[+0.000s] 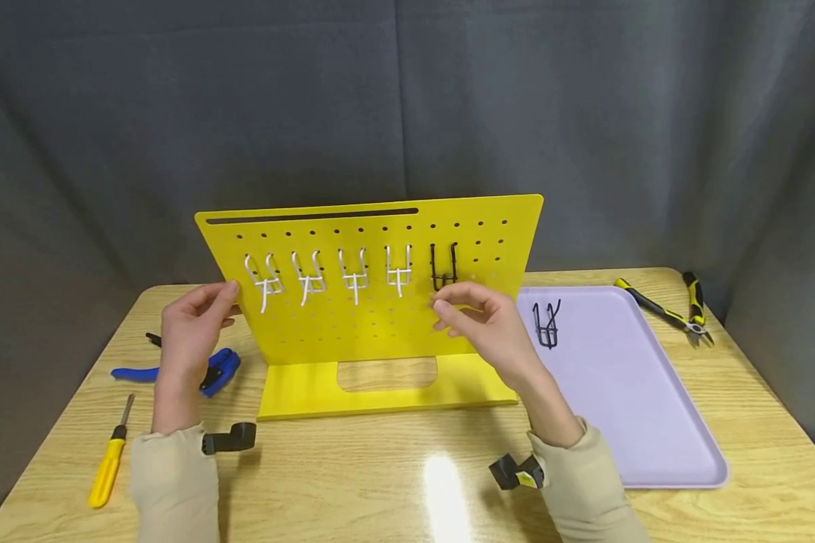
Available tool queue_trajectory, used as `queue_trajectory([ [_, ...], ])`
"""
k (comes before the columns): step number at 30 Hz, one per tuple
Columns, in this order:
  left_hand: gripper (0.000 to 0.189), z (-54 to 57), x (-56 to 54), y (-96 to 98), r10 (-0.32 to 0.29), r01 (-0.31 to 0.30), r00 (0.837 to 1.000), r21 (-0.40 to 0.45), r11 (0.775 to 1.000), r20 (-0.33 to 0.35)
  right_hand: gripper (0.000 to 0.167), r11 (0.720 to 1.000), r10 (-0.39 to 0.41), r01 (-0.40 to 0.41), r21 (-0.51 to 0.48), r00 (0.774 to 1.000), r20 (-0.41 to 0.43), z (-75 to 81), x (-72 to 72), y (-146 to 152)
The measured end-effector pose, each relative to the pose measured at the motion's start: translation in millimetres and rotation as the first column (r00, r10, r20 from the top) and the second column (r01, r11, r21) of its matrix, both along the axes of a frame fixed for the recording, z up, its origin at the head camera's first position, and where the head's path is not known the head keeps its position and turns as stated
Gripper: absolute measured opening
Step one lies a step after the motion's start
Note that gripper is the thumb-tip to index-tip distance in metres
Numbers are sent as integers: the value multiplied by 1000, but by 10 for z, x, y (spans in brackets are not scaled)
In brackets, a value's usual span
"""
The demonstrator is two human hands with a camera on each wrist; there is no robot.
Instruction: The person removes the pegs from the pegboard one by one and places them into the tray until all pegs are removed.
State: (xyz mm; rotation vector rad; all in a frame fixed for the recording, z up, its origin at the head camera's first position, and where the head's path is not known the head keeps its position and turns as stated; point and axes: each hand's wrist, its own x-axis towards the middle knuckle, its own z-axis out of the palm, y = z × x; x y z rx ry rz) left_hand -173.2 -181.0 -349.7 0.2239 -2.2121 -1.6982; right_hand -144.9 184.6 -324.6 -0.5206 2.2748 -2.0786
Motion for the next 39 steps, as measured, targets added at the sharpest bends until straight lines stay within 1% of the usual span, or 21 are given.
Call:
queue_trajectory([
  [3,42,2,-4,6,-5,5,1000,-8,1000,-11,13,999,-20,21,31,1000,-23,4,6,8],
  [7,42,8,-8,10,-6,6,1000,-14,1000,-6,16,998,-32,35,59,998,-58,7,15,14],
  [14,42,24,-14,28,-18,18,1000,-8,1000,-2,14,999,-37,38,-1,993,-113,29,46,46],
  [24,43,8,-8,26,-7,7,1000,-8,1000,10,15,997,4,-13,-77,994,-111,48,70,88],
  [30,44,15,-9,21,-13,13,1000,-1,1000,5,15,997,-3,-4,-74,995,-95,61,95,112],
  [35,44,14,5,8,3,-3,1000,-6,1000,24,15,998,7,-13,-66,995,-99,75,101,116],
  [39,44,9,11,7,6,-5,1000,-9,1000,29,18,993,22,-34,-110,994,-107,77,114,146],
])
